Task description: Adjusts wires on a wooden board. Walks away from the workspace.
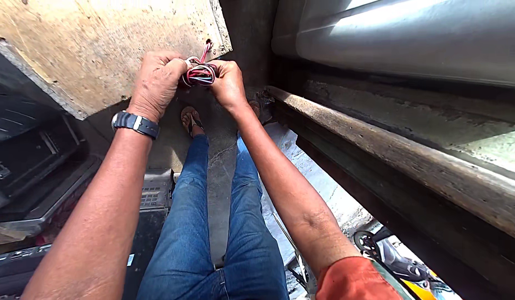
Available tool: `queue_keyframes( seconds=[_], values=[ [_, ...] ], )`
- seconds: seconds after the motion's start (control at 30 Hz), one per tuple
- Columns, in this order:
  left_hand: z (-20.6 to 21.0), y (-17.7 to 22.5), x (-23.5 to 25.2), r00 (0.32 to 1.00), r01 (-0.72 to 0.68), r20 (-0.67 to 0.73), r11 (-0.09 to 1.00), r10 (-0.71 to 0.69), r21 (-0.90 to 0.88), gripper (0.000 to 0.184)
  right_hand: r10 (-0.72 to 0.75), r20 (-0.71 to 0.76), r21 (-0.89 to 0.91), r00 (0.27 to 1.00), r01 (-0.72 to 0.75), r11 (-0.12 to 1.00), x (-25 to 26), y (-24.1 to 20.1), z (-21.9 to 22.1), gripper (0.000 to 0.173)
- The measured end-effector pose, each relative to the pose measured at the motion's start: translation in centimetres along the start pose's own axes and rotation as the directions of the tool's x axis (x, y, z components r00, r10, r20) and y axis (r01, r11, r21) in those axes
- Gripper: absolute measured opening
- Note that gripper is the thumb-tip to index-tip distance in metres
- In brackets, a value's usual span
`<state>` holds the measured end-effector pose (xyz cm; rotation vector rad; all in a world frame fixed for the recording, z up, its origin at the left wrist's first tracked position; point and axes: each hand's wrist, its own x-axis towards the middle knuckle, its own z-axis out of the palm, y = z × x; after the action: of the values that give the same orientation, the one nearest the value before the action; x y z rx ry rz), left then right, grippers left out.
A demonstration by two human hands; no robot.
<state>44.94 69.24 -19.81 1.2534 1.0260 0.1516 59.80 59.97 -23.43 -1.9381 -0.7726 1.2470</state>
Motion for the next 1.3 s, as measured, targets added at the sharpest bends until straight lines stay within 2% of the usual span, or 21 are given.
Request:
queue_keyframes(
  seconds=[0.07,0.13,0.23,0.3,0.4,0.53,0.6,0.73,0.9,1.13,1.23,1.3],
  values=[
    [0.7,0.4,-0.5,0.997,0.062,-0.033,0.989,-0.067,-0.135,0.022,0.066,0.002,0.262,0.998,-0.064,0.963,-0.6,0.2,0.4,0.009],
    [1.1,1.1,-0.9,0.992,0.112,-0.039,0.978,-0.120,-0.176,0.022,0.128,-0.020,0.479,0.992,-0.102,0.872,-1.4,-0.1,1.0,0.008],
    [1.4,2.7,-1.3,0.986,0.140,-0.067,0.981,-0.150,-0.136,0.020,0.230,-0.018,0.733,0.973,-0.143,0.665,-1.8,-1.3,1.9,0.010],
    [1.3,3.4,-1.3,0.985,0.127,-0.108,0.987,-0.137,-0.095,0.019,0.280,0.017,0.862,0.960,-0.156,0.482,-1.6,-2.2,2.0,0.013],
    [0.7,3.6,-0.9,0.987,0.109,-0.112,0.993,-0.115,-0.055,0.018,0.262,0.103,0.951,0.960,-0.172,0.256,-1.3,-2.5,2.1,0.018],
    [-0.3,2.4,-0.5,0.997,0.073,-0.024,0.997,-0.073,0.000,0.017,0.278,0.157,0.970,0.948,-0.201,0.138,-1.2,-2.5,2.3,0.021],
    [-0.8,1.8,-0.2,0.998,0.032,0.049,0.998,-0.035,0.054,0.015,0.300,0.204,0.963,0.932,-0.246,0.109,-1.3,-2.5,2.3,0.027],
    [-1.6,0.7,0.4,0.994,-0.038,0.111,0.971,0.013,0.235,0.017,0.376,0.225,0.963,0.899,-0.265,0.056,-1.4,-3.2,2.4,0.026],
    [-2.1,0.2,1.5,0.990,-0.121,0.119,0.916,0.081,0.382,0.022,0.410,0.154,0.972,0.899,-0.213,0.101,-1.1,-4.0,2.9,0.024],
    [-2.1,0.3,2.3,0.985,-0.161,0.140,0.854,0.105,0.495,0.024,0.451,0.038,0.978,0.892,-0.127,0.168,-1.1,-3.2,3.7,0.031],
    [-2.3,0.0,2.5,0.972,-0.226,0.177,0.833,0.157,0.505,0.024,0.429,0.028,0.976,0.903,-0.117,0.183,-1.3,-2.9,3.5,0.036],
    [-2.8,-0.1,2.8,0.958,-0.276,0.208,0.824,0.196,0.495,0.023,0.438,0.034,0.978,0.898,-0.120,0.170,-1.1,-3.0,3.2,0.031]
  ],
)
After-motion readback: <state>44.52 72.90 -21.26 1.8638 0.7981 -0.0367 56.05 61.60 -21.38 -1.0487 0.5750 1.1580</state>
